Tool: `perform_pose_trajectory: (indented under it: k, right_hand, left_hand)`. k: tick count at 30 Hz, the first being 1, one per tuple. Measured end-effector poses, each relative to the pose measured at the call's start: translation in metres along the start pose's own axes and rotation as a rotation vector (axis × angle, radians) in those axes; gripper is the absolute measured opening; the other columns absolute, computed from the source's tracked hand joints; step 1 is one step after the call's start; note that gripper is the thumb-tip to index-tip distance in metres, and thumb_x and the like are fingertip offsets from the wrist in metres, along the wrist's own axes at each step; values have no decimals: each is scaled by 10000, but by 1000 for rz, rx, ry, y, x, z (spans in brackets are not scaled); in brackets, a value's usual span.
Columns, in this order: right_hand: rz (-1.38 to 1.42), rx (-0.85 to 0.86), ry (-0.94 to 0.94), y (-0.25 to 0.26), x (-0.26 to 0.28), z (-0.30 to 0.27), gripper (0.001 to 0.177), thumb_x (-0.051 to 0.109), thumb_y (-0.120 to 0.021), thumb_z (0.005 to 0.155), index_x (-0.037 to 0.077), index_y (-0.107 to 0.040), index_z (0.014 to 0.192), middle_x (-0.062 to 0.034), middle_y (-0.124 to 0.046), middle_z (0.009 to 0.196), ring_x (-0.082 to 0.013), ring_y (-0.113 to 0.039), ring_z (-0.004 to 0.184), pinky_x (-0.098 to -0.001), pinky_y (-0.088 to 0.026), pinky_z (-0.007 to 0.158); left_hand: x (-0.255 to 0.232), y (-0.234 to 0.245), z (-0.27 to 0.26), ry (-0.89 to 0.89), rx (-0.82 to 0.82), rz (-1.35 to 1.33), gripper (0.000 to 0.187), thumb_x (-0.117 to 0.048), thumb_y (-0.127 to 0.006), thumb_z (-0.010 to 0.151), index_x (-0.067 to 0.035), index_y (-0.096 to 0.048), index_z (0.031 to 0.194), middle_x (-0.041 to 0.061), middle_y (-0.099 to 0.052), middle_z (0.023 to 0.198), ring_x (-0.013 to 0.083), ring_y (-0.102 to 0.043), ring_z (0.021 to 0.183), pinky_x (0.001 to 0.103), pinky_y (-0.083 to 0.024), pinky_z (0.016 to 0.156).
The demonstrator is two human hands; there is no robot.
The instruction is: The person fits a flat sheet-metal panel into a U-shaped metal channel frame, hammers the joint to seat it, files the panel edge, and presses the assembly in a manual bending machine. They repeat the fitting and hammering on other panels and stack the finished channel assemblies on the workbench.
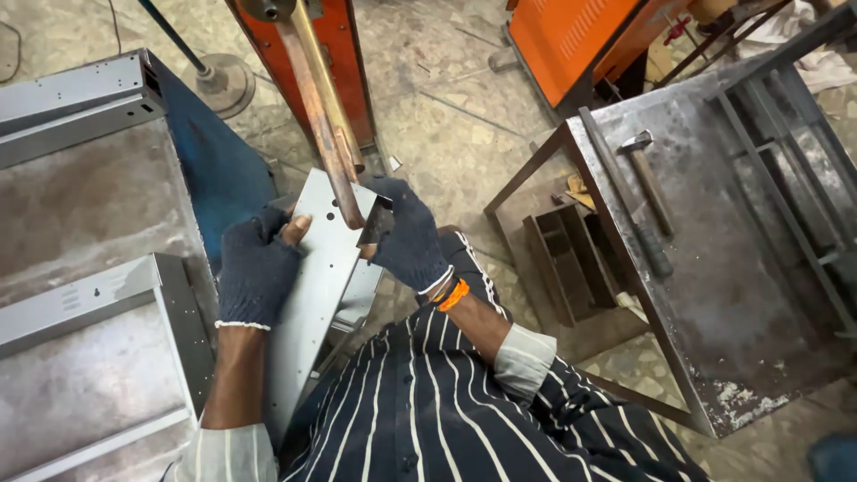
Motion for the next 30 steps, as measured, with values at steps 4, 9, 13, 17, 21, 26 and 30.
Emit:
perform_pose_trajectory:
  k: [4,9,13,17,21,26,30]
  right_hand:
    - [-29,-13,64,-2,-7,-3,761,225,-896,658,63,-553,1318,-129,-661,1198,-299,-694,1137,-372,-560,997]
    - [939,16,-446,-27,-74,-22,606,279,-858,870,31,-559,1335,-128,-630,1102,-284,-645,935,-422,-526,784]
    - [636,45,-200,8,-6,5,643,320,-845,862,35,-545,1355,-125,-621,1149,-257,-632,1023,-396,-511,882]
    - [117,181,92,41,0,27,700,274,-861,830,66,-535,1414,-115,-650,1291,-229,-651,1208,-364,-525,1059]
    - [100,402,9,55,-19,26,796,152,-852,792,78,-496,1500,-143,-638,1403,-257,-633,1284,-383,-506,1089]
    - [39,447,-2,63,10,26,792,129,-749,813,85,-449,1546,-166,-611,1453,-286,-599,1358,-398,-471,1149]
    - [58,490,-16,66,7,18,804,182,-647,823,89,-420,1589,-172,-613,1484,-301,-591,1408,-391,-456,1191]
  left_hand:
    - [-11,3,0,195,33,67,310,-259,-734,916,-43,-763,1136,184,-722,752,201,-631,659,402,-502,647]
    - [4,0,2,144,23,18,285,-246,-738,897,18,-753,1001,134,-694,711,150,-615,666,372,-492,636]
    - [20,-6,12,23,26,-60,283,-240,-732,916,25,-764,1010,134,-667,692,123,-547,676,361,-473,619]
    - [19,-14,22,9,-40,-41,294,-240,-738,920,43,-753,1000,117,-670,676,127,-571,645,355,-453,600]
    - [12,-15,18,56,-25,-67,292,-244,-730,933,36,-757,1010,90,-674,673,120,-565,628,348,-452,589]
    - [7,-13,16,127,-11,-107,281,-254,-720,921,15,-768,989,78,-693,681,109,-589,629,332,-472,601]
    - [16,-7,19,43,-6,-77,309,-269,-747,939,35,-770,995,114,-683,711,111,-580,678,337,-476,628]
Point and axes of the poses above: each hand's wrist, its own z-axis towards the middle knuckle, its own y-axis out of the back of the hand, x = y × z, the point moved 2 cm from there along z, towards the middle knuckle
